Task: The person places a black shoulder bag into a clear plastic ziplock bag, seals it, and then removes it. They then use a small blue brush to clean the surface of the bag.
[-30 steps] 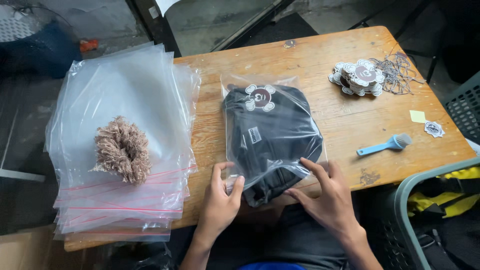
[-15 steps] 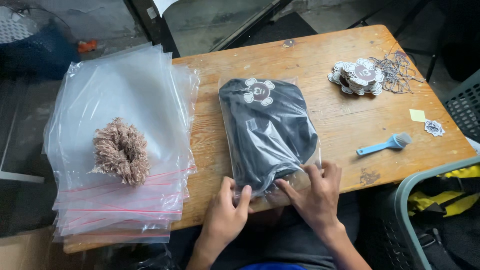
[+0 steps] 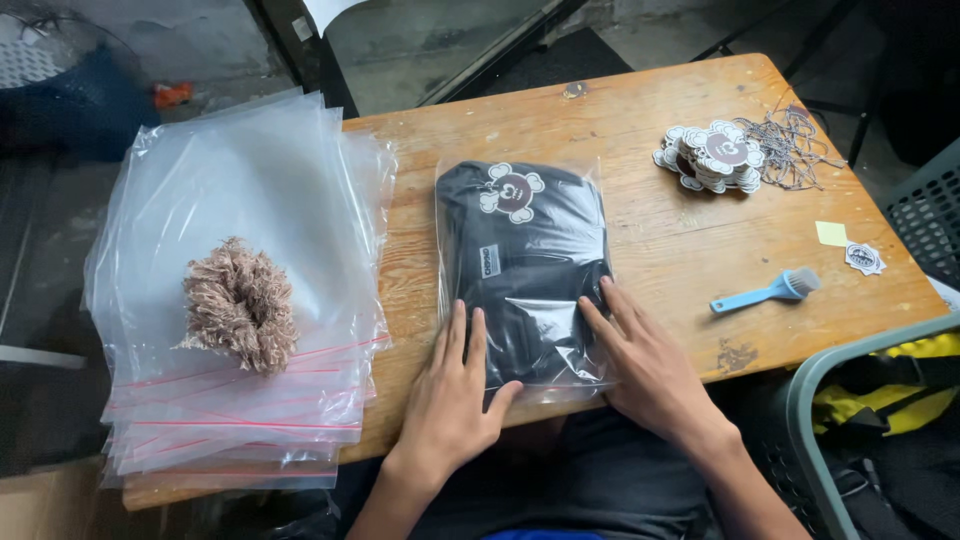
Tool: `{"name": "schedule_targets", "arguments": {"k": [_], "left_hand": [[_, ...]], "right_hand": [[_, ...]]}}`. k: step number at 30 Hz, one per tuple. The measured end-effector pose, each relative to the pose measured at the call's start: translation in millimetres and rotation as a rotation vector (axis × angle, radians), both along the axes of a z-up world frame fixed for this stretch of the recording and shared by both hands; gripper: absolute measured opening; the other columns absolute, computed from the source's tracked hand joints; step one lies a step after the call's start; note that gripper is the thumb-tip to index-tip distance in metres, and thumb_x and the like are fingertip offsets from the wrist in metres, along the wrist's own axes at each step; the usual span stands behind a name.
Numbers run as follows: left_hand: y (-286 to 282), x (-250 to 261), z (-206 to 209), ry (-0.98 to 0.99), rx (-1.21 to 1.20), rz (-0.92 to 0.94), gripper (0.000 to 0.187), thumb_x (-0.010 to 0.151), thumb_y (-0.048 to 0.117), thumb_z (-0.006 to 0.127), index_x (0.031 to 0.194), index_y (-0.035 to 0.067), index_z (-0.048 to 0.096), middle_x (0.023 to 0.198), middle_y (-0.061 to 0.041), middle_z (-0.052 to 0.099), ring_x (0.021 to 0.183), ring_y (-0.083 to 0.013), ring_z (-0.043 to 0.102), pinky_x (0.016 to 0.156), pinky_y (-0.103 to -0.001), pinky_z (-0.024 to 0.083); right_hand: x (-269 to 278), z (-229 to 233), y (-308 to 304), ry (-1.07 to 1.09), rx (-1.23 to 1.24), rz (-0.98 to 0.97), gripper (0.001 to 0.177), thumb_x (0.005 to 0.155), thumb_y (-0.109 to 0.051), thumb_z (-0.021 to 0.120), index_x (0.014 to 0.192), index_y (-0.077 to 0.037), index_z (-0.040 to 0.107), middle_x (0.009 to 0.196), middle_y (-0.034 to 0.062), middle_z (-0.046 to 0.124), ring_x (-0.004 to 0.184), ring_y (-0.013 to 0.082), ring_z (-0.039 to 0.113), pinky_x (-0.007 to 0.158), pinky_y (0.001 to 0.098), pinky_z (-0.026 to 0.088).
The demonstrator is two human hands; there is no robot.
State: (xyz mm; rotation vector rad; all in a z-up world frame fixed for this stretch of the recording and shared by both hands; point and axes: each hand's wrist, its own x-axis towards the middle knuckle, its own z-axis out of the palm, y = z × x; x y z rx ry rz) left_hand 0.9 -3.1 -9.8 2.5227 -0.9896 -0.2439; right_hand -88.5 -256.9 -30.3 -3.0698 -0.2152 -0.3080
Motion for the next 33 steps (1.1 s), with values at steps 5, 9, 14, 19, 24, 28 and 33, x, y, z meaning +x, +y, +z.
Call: {"name": "schedule_targets", "arguments": {"k": [5,9,14,19,24,28,33], "left_hand": [[-10.0,-7.2,-18.2,-0.201,-0.039,0.061,0.089,0.096,0.051,0.059,0.153,-0.007,0.024,0.158,-0.032,0.026,0.143,-0.0433,0.033,0.108,-0.047,0.041],[-19.9,-16.3,-21.6,-0.234,-0.200,0.163,0.080,0.098,0.054,0.050,0.149,-0.006,0.036,0.155,-0.030,0.035,0.137,-0.0443,0.043,0.101,-0.049,0.049],[-21.1,-19.1,-21.0,-0.228,-0.296,0.165,0.083,0.096,0.053,0.056,0.150,-0.006,0.033,0.156,-0.033,0.031,0.140,-0.0485,0.039,0.110,-0.051,0.042],[-25.6,-17.2,-19.4,-0.317,-0.308,0.214,0.077,0.096,0.053,0.057,0.143,-0.007,0.045,0.150,-0.032,0.041,0.131,-0.0481,0.048,0.102,-0.051,0.048],[2.8,-4.2,5.9,0.004,-0.201,0.050,0.100,0.087,0.059,0.068,0.159,0.008,0.019,0.163,-0.024,0.020,0.148,-0.0466,0.018,0.114,-0.059,0.027],[28.4,-0.9,5.4,-0.200,-0.056,-0.085,0.114,0.082,0.064,0.076,0.162,0.014,0.011,0.168,-0.021,0.005,0.152,-0.0462,0.006,0.119,-0.059,0.011],[37.6,-4.6,-9.6,-0.387,-0.007,-0.122,0.088,0.089,0.050,0.067,0.160,0.018,0.026,0.164,-0.015,0.029,0.150,-0.0395,0.025,0.117,-0.058,0.023]], "right_hand": [[2.9,2.3,8.3,-0.112,0.156,-0.041,0.085,0.057,-0.013,0.077,0.138,-0.004,0.050,0.155,0.0289,0.038,0.141,0.0429,0.042,0.113,0.0450,0.041],[-1.1,-9.8,13.9,-0.130,0.245,-0.231,0.087,0.044,-0.008,0.078,0.128,-0.008,0.056,0.156,0.0224,0.041,0.139,0.0379,0.047,0.103,0.0426,0.049],[0.3,-1.5,18.3,-0.105,0.194,-0.184,0.085,0.048,-0.010,0.080,0.129,-0.007,0.055,0.151,0.0269,0.043,0.134,0.0422,0.049,0.098,0.0466,0.051],[11.2,3.4,35.8,-0.486,0.138,-0.195,0.028,0.089,-0.026,0.077,0.104,-0.005,0.068,0.129,0.0212,0.063,0.093,0.0352,0.061,0.072,0.0435,0.056],[-6.5,18.8,8.8,0.071,0.345,-0.049,0.119,0.043,0.007,0.075,0.153,-0.013,0.032,0.162,0.0289,0.019,0.147,0.0460,0.023,0.114,0.0515,0.032],[-28.8,28.7,9.1,0.108,0.266,-0.042,0.108,0.057,0.007,0.060,0.157,-0.015,0.025,0.166,0.0274,0.008,0.153,0.0471,0.005,0.120,0.0522,0.017],[-46.6,12.3,6.2,-0.138,0.216,-0.116,0.044,0.078,0.000,0.063,0.119,-0.016,0.064,0.131,0.0135,0.053,0.098,0.0324,0.055,0.090,0.0433,0.050]]}}
